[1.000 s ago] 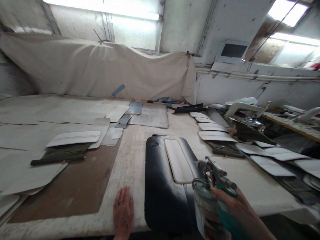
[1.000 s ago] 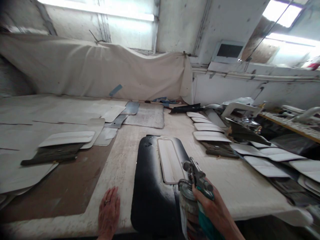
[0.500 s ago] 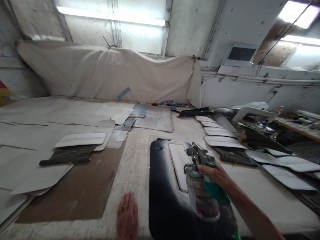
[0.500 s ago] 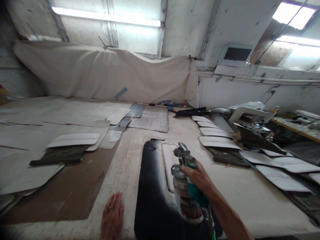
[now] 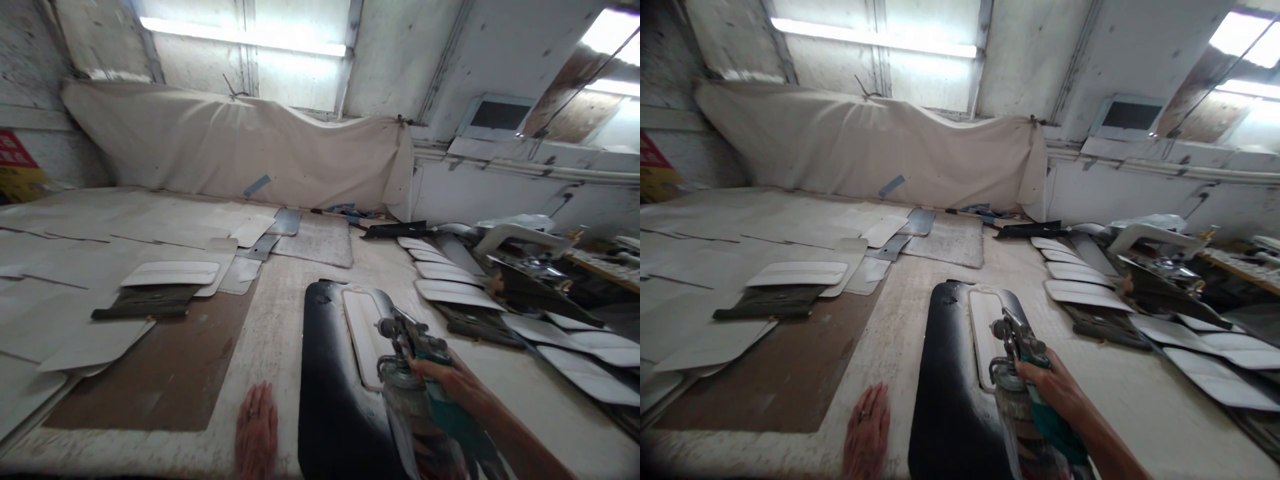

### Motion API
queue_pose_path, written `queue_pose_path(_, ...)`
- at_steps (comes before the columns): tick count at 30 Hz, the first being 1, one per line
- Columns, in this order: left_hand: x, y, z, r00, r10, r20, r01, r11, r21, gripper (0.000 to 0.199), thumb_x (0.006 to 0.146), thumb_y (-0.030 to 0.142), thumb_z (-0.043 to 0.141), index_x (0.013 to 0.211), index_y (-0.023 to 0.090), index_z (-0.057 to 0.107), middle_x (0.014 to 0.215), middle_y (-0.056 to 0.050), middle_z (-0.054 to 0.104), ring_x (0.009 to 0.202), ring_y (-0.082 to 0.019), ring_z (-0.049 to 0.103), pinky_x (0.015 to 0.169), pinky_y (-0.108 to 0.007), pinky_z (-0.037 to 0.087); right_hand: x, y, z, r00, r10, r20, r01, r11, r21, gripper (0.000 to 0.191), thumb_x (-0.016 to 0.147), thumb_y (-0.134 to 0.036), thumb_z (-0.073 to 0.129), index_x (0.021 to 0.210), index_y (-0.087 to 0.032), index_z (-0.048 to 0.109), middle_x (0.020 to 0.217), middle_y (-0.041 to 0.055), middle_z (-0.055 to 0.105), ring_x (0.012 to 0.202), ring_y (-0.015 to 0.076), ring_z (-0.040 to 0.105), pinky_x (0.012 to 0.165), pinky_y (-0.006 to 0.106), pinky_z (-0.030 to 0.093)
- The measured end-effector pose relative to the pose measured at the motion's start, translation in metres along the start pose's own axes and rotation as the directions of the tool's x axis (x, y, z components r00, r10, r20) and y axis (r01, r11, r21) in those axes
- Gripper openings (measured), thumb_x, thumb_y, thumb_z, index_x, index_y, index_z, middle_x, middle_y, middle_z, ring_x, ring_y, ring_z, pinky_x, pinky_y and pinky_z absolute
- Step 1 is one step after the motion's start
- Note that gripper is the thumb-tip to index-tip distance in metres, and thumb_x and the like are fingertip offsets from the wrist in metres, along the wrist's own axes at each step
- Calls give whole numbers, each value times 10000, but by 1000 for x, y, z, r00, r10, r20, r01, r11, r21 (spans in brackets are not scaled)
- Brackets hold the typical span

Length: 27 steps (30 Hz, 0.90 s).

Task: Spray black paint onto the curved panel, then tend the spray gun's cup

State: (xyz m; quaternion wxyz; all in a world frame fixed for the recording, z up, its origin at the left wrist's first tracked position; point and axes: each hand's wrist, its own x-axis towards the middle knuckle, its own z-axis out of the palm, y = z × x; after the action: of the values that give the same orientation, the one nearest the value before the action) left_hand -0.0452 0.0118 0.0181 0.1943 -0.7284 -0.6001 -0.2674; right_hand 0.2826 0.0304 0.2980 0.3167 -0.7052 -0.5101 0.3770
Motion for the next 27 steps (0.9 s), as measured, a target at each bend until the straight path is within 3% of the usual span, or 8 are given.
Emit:
queue_pose_path(4,-2,0,1,1000,-10,12,10,1000,-8,363,935,207,362,1219,105,565,1188,-94,654,1164,-250,520,996,-371,379,3,-4,1,999,-34,23,34,999,-3,292,560,-493,533,481,-224,453,552,9,442,594,181,411,598,339,361)
queue_pose_path(10,-1,-1,1,1000,-10,-18,10,1000,5,349,922,175,375,1187,85,584,1179,-113,650,1149,-255,526,975,-368,394,47,-10,11,997,-74,22,74,997,-5,267,546,-454,544,457,-210,487,520,2,471,567,165,419,575,321,344)
queue_pose_path(13,0,0,-1,1000,-29,-9,29,1000,6,353,921,170,375,1203,94,574,1198,-107,641,1165,-256,518,980,-370,396,56,-8,17,997,-62,43,62,998,-4,254,536,-439,551,457,-205,494,490,-8,465,529,151,410,541,307,326)
queue_pose_path(27,-3,3,-2,997,-65,38,67,996,-53,368,947,225,366,1224,93,568,1222,-129,637,1187,-281,523,993,-413,416,-15,25,16,997,54,46,-56,998,38,251,575,-456,557,574,-210,503,592,5,492,618,178,438,614,332,373)
